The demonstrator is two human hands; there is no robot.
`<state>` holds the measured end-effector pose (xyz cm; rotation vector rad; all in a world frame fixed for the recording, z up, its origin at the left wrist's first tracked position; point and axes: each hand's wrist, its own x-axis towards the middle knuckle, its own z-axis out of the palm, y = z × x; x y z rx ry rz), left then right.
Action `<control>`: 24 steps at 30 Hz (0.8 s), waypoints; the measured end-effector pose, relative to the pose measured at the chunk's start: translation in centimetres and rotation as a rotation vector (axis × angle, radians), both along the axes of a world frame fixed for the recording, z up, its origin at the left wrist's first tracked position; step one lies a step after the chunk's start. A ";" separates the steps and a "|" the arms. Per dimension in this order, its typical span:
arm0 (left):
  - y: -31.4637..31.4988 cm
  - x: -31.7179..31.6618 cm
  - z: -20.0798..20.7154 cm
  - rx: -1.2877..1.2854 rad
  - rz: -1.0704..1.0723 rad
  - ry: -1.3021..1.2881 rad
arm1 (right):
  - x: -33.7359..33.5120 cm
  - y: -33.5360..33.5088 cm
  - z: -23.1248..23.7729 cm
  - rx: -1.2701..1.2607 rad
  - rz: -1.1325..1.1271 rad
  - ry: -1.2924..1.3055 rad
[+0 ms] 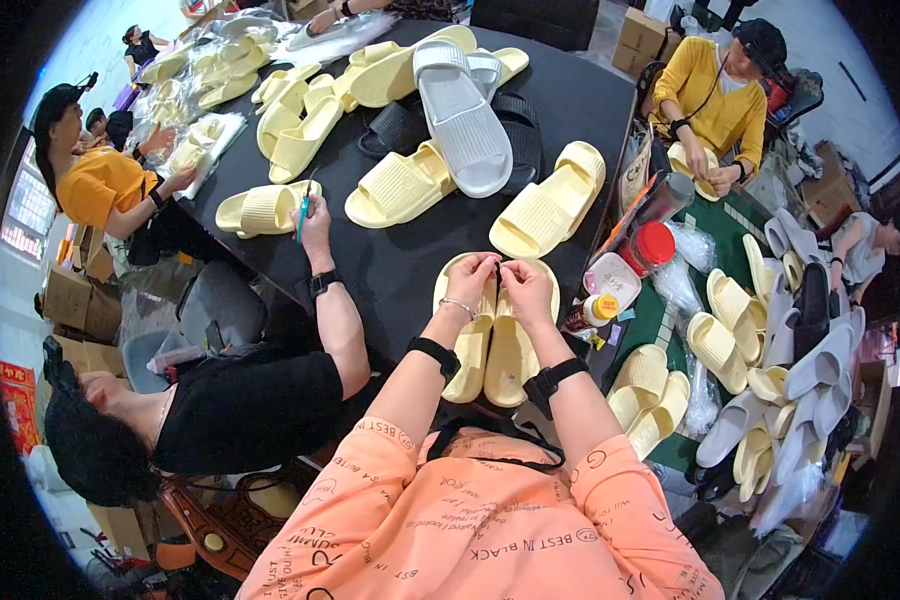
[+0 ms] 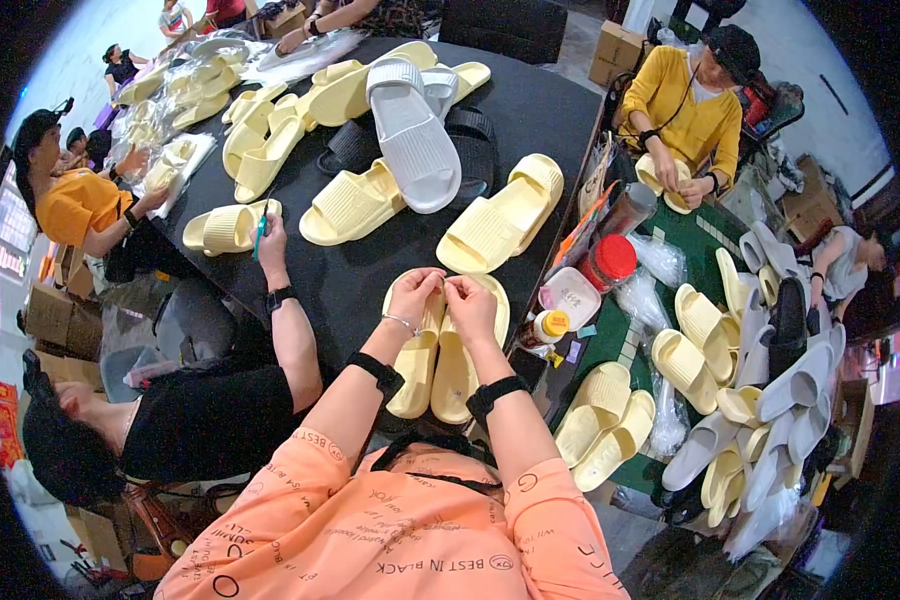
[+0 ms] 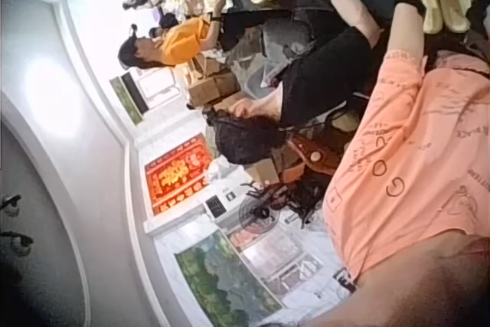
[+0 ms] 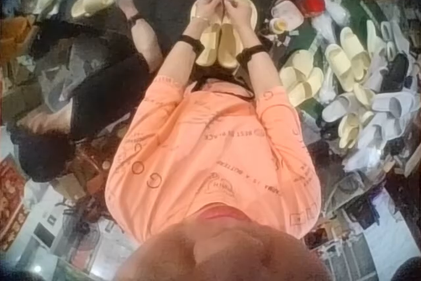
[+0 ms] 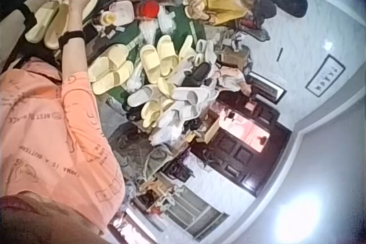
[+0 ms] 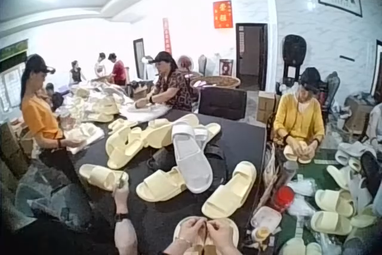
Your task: Inspecting, sorting, and organizing various sandal components at a production table.
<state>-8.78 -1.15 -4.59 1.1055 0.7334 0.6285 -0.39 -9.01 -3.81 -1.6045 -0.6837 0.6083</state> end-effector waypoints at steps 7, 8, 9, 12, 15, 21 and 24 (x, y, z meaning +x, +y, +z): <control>0.8 0.0 0.3 0.041 0.012 0.024 | 0.1 1.0 -0.1 0.012 0.031 -0.053; 0.7 -0.2 0.5 0.030 0.024 0.007 | 0.0 1.1 -0.4 0.050 0.052 -0.100; 1.4 -1.0 -1.0 -0.059 -0.018 -0.071 | -0.6 1.4 -0.5 0.078 0.076 -0.081; 0.3 -0.7 -0.3 0.017 -0.029 -0.070 | -0.3 0.6 -0.2 0.021 0.050 -0.046; -1.2 1.1 1.4 0.083 -0.016 0.014 | 1.7 -0.7 -1.4 0.053 0.048 0.060; -0.7 0.3 0.4 0.104 0.023 0.055 | 0.7 -0.3 -1.3 0.055 0.085 0.120; -0.3 0.5 0.2 0.135 0.072 0.015 | 0.5 0.1 -0.8 0.082 0.093 0.175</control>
